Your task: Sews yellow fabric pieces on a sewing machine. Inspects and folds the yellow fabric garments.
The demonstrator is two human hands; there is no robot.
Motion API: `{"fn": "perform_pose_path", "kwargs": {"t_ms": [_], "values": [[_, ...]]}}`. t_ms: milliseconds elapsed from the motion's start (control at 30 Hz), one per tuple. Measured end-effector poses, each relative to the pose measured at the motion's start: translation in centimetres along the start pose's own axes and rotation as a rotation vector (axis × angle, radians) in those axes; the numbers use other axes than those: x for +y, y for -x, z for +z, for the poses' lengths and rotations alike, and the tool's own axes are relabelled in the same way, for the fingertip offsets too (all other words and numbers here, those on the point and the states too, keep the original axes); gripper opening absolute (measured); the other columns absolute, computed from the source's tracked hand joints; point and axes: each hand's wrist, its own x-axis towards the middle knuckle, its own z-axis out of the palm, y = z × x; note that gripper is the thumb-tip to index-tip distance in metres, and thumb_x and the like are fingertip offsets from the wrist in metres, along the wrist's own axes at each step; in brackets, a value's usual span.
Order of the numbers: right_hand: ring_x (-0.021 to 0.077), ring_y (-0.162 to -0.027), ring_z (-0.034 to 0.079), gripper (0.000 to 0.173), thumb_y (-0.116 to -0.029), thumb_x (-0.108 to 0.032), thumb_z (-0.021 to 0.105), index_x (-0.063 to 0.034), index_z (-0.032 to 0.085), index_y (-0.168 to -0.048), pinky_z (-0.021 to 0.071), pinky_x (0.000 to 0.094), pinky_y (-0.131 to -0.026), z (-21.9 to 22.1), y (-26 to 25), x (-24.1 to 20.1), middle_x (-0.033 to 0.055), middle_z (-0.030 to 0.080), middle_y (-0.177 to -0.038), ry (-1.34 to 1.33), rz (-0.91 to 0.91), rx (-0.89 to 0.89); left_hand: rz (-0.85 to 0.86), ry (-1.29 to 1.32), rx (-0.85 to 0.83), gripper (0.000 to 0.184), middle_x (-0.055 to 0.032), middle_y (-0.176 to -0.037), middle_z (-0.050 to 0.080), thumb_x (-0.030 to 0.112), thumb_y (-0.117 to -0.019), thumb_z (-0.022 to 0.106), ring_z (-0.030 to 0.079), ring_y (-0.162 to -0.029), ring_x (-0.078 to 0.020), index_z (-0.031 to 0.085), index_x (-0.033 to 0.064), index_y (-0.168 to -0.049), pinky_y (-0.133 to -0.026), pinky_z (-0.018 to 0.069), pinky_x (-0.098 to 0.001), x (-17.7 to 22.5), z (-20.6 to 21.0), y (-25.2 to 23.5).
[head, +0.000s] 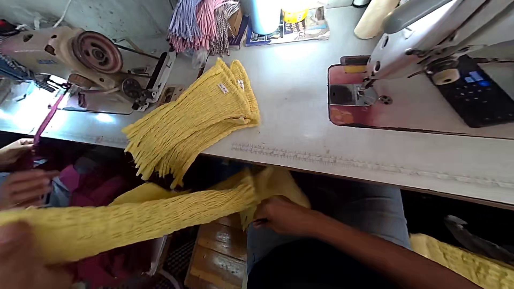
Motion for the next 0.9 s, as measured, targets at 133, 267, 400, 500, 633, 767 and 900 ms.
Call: {"fn": "perform_pose_path", "kwargs": {"t_ms": [133, 267, 400, 500, 633, 767, 900], "values": [[0.0504, -0.117, 0.060, 0.022, -0.1004, 0.007, 0.049, 0.0152, 0.066, -0.112, 0.0469, 0.0636, -0.098, 5.9, -7.4, 0.0, 0.0333, 0.065, -0.120, 0.360, 0.134, -0.380, 0.162, -0.136, -0.083, 0.008, 0.0102, -0.095, 0.070, 0.014, -0.1022, 0.061, 0.068, -0.089, -0.0024, 0.067, 0.0094, -0.104, -0.081, 0.0582, -0.0241, 0.2, -1.9, 1.3], [0.0499, -0.123, 0.058, 0.031, -0.1029, 0.008, 0.042, 0.0158, 0.057, -0.129, 0.0442, 0.0611, -0.105, 9.1, -9.9, 0.9, 0.0336, 0.060, -0.130, 0.412, 0.263, -0.473, 0.312, -0.220, -0.174, 0.015, 0.0137, -0.103, 0.071, 0.014, -0.1042, 0.057, 0.065, -0.100, 0.0054, 0.071, 0.0087, -0.101, -0.090, 0.0540, -0.0178, 0.1, -1.0, 2.1], [0.0523, -0.118, 0.059, 0.025, -0.1012, 0.006, 0.049, 0.0148, 0.063, -0.120, 0.0460, 0.0639, -0.099, 6.6, -10.2, 0.8, 0.0351, 0.063, -0.124, 0.286, 0.320, -0.346, 0.272, -0.207, -0.175, 0.015, 0.0123, -0.104, 0.070, 0.014, -0.1037, 0.058, 0.063, -0.102, 0.0057, 0.071, 0.0070, -0.102, -0.091, 0.0522, -0.0164, -1.6, -1.7, 3.2], [0.0509, -0.120, 0.059, 0.024, -0.0994, 0.002, 0.055, 0.0128, 0.064, -0.119, 0.0462, 0.0639, -0.100, 4.0, -10.4, 2.0, 0.0347, 0.063, -0.123, 0.093, 0.456, -0.165, 0.240, -0.263, -0.083, 0.016, 0.0042, -0.101, 0.068, 0.005, -0.1018, 0.056, 0.061, -0.099, 0.0062, 0.066, -0.0073, -0.099, -0.089, 0.0516, -0.0145, -2.9, -2.1, 3.6], [0.0420, -0.116, 0.063, 0.025, -0.0985, -0.010, 0.065, 0.0057, 0.068, -0.118, 0.0461, 0.0567, -0.101, 3.2, -10.5, 3.2, 0.0270, 0.067, -0.119, -0.078, 0.555, -0.034, 0.174, -0.323, -0.020, 0.020, -0.0054, -0.095, 0.067, 0.000, -0.1000, 0.055, 0.061, -0.094, 0.0054, 0.063, -0.0176, -0.095, -0.085, 0.0509, -0.0128, -2.7, -1.2, 3.8], [0.0401, -0.109, 0.063, 0.027, -0.0937, -0.010, 0.072, 0.0057, 0.069, -0.116, 0.0459, 0.0562, -0.098, 3.3, -8.7, 2.7, 0.0263, 0.067, -0.114, -0.165, 0.570, -0.052, 0.205, -0.301, -0.026, 0.020, -0.0023, -0.097, 0.068, 0.004, -0.1009, 0.056, 0.061, -0.095, 0.0061, 0.065, -0.0142, -0.097, -0.085, 0.0514, -0.0124, -2.9, -1.5, 3.8], [0.0385, -0.097, 0.065, 0.024, -0.0904, -0.009, 0.076, 0.0079, 0.072, -0.108, 0.0489, 0.0556, -0.092, 4.5, -4.5, 1.9, 0.0255, 0.070, -0.102, -0.187, 0.500, -0.158, 0.165, -0.274, -0.041, 0.019, 0.0007, -0.095, 0.067, 0.006, -0.1000, 0.058, 0.062, -0.093, 0.0056, 0.065, -0.0120, -0.097, -0.084, 0.0527, -0.0135, -2.4, -1.0, 4.4]]}}
